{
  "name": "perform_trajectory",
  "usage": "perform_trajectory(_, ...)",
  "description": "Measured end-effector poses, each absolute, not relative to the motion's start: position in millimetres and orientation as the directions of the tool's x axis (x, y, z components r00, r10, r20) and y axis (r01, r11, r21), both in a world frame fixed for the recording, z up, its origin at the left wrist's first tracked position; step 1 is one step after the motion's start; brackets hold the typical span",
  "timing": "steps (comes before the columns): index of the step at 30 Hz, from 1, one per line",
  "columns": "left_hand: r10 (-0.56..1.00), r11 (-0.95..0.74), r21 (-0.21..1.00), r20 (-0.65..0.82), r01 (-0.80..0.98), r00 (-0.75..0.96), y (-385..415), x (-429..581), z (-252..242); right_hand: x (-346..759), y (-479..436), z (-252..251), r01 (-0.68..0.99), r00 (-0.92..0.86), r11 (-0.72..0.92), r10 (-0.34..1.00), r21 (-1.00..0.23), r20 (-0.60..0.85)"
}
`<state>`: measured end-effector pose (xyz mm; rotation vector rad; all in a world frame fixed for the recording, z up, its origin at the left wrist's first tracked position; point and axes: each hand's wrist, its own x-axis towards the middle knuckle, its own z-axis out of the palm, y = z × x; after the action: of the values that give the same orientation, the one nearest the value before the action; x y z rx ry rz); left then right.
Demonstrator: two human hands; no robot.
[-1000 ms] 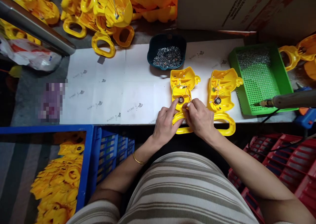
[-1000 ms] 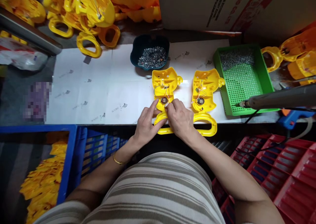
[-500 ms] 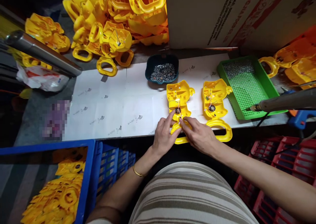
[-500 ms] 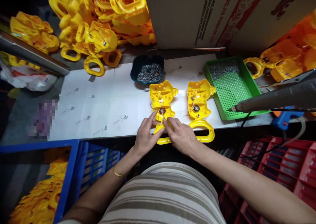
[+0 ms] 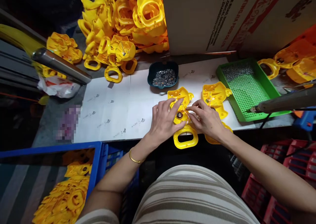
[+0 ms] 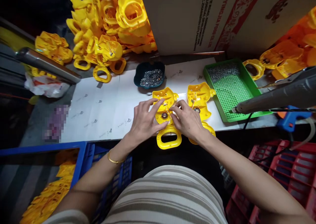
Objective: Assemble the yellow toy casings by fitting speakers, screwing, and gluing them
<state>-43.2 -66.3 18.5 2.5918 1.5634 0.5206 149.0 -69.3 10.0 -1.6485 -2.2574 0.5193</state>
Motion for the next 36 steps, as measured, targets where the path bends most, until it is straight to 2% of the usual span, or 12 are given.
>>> perform_trajectory(4, 0.871, -0.491, 0.222, 0.087, 0.842, 0.484, -46.9, -33.5, 26.8, 142.4, -60.5, 16.3, 0.864, -0.29, 0.229, 0.954, -0.449, -0.071)
perform_trajectory(11, 0.921, -0.372, 0.342, 0.019, 0.863, 0.389, -34.9, -40.4, 20.3, 139.4, -52.6, 13.4, 0.749, -0.286, 0.188, 0.957, -0.636, -0.053)
perform_trajectory(13, 0.961, -0.263, 0.434, 0.036, 0.862, 0.275, -35.9, -40.4, 13.9, 137.4, -51.0, 12.9, 0.746, -0.266, 0.159, 0.961, -0.647, -0.071)
perform_trajectory(16, 0.994, -0.112, 0.676, 0.064, 0.729, 0.093, -40.0, -36.8, 1.3, 132.9, -48.1, 15.2, 0.799, -0.22, 0.111, 0.969, -0.591, -0.115)
perform_trajectory(18, 0.996, -0.086, 0.798, 0.069, 0.597, 0.053, -43.4, -33.7, -6.3, 129.8, -44.7, 16.2, 0.814, -0.208, 0.09, 0.967, -0.574, -0.143)
perform_trajectory(20, 0.997, -0.076, 0.849, 0.061, 0.523, 0.046, -46.7, -31.1, -11.0, 127.4, -40.0, 15.0, 0.78, -0.197, 0.059, 0.968, -0.622, -0.155)
perform_trajectory(23, 0.998, -0.064, 0.85, 0.04, 0.522, 0.058, -50.7, -29.0, -11.7, 126.4, -33.4, 12.5, 0.678, -0.168, 0.0, 0.974, -0.735, -0.155)
perform_trajectory(25, 0.996, -0.079, 0.822, 0.042, 0.563, 0.079, -53.1, -28.7, -9.2, 127.3, -31.2, 14.7, 0.664, -0.159, -0.004, 0.976, -0.748, -0.147)
perform_trajectory(27, 0.991, -0.113, 0.784, 0.044, 0.611, 0.126, -55.8, -29.1, -6.1, 129.1, -30.6, 21.6, 0.743, -0.145, 0.02, 0.981, -0.669, -0.132)
perform_trajectory(30, 0.979, -0.162, 0.744, 0.037, 0.648, 0.202, -61.1, -30.5, -1.9, 132.9, -29.7, 34.1, 0.894, -0.13, 0.057, 0.982, -0.444, -0.137)
perform_trajectory(32, 0.976, -0.174, 0.738, 0.041, 0.652, 0.215, -64.1, -31.5, 0.4, 136.5, -27.4, 37.8, 0.919, -0.132, 0.062, 0.979, -0.39, -0.157)
perform_trajectory(36, 0.972, -0.231, 0.697, 0.145, 0.679, 0.182, -61.4, -30.6, 5.5, 146.5, -20.2, 32.3, 0.844, -0.166, 0.046, 0.97, -0.535, -0.178)
